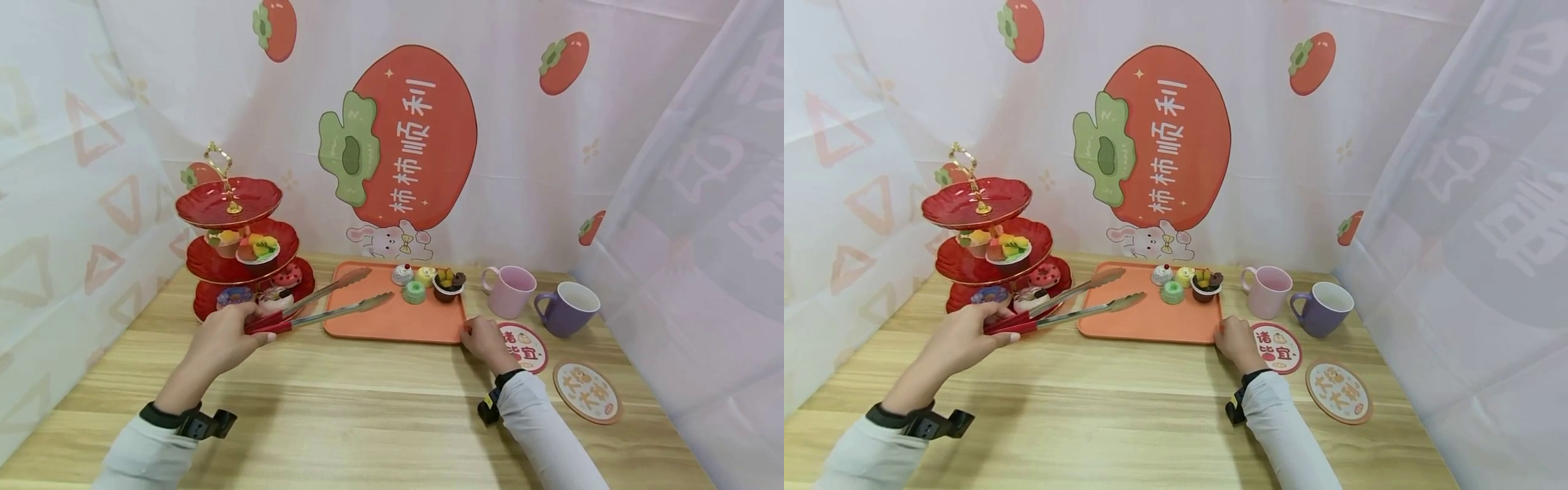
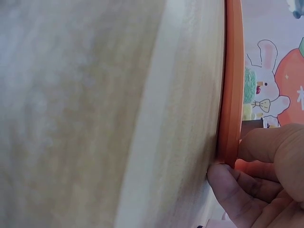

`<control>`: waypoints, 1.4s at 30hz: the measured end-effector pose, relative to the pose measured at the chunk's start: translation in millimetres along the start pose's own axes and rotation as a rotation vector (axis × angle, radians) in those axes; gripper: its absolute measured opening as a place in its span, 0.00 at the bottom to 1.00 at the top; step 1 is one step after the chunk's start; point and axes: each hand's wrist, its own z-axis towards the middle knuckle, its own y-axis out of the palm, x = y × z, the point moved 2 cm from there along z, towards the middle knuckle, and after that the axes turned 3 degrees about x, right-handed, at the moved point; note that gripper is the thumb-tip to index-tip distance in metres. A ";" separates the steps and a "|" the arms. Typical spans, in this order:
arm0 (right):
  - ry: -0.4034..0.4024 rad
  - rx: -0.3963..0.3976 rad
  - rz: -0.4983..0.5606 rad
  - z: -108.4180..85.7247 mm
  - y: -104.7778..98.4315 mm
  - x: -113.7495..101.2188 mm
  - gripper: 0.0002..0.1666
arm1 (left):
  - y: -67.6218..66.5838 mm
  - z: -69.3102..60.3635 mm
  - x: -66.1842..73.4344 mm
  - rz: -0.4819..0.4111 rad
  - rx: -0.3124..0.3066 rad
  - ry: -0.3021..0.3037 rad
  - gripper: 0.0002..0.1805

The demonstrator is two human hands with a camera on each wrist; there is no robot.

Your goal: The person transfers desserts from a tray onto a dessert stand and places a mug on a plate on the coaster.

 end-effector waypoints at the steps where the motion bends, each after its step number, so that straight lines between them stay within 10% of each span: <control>1: 0.001 -0.003 0.001 0.0 0.0 -0.2 0.24 | 1.6 1.3 1.3 0.000 -0.005 0.003 0.28; 42: 0.004 -0.026 -0.016 1.1 0.2 -1.8 0.24 | 92.0 63.3 62.8 -0.102 -0.096 -0.050 0.14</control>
